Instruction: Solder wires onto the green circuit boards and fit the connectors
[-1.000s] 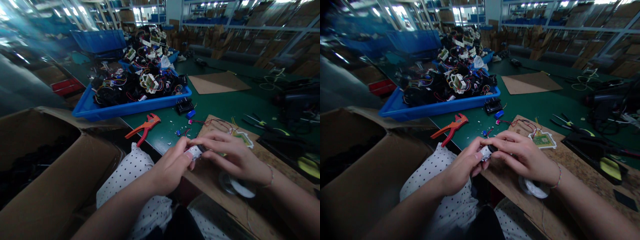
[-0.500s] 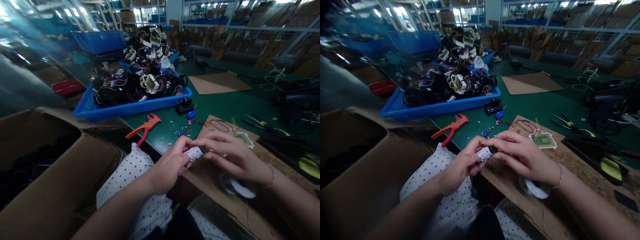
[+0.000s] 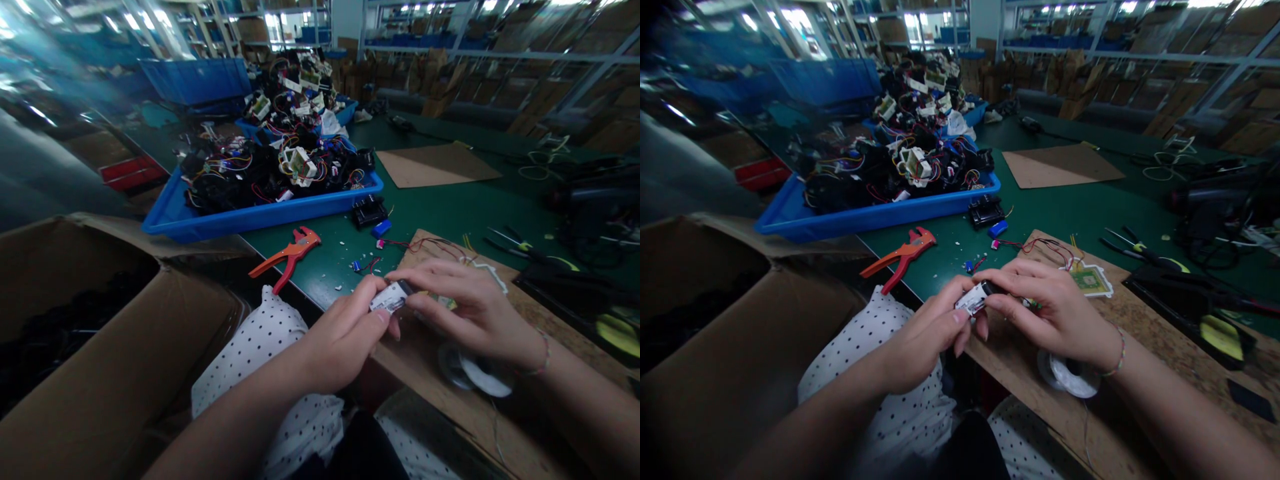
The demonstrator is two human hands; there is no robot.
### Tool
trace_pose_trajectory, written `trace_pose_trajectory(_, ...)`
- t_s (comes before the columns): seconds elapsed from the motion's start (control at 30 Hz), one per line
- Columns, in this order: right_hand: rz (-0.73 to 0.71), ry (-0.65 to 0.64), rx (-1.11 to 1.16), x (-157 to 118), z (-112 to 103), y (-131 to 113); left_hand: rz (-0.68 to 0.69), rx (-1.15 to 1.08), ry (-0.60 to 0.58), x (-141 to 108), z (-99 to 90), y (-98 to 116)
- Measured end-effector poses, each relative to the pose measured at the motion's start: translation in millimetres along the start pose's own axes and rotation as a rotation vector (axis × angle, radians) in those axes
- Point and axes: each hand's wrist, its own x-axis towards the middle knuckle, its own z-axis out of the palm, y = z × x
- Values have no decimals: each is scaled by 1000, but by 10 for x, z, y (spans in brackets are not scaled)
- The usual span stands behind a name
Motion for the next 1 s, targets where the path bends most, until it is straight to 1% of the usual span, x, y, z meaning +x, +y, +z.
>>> trace_pose_trajectory(0.13,-5,-13,-1,-4,5,-16,-31,-10,-7,-10,-4,-22)
trace_pose_trajectory(0.43,6,-20,1,-22,-15,-25,-56,-167,-19,4,10,-95)
trace_pose_trajectory(0.83,12,-61,38,-20,9,-24,-126,-177,-20,-16,14,-96)
trace_pose_trajectory(1.0,-6,-40,29,-4,-12,-45,-104,-169,-63,-17,-21,-86)
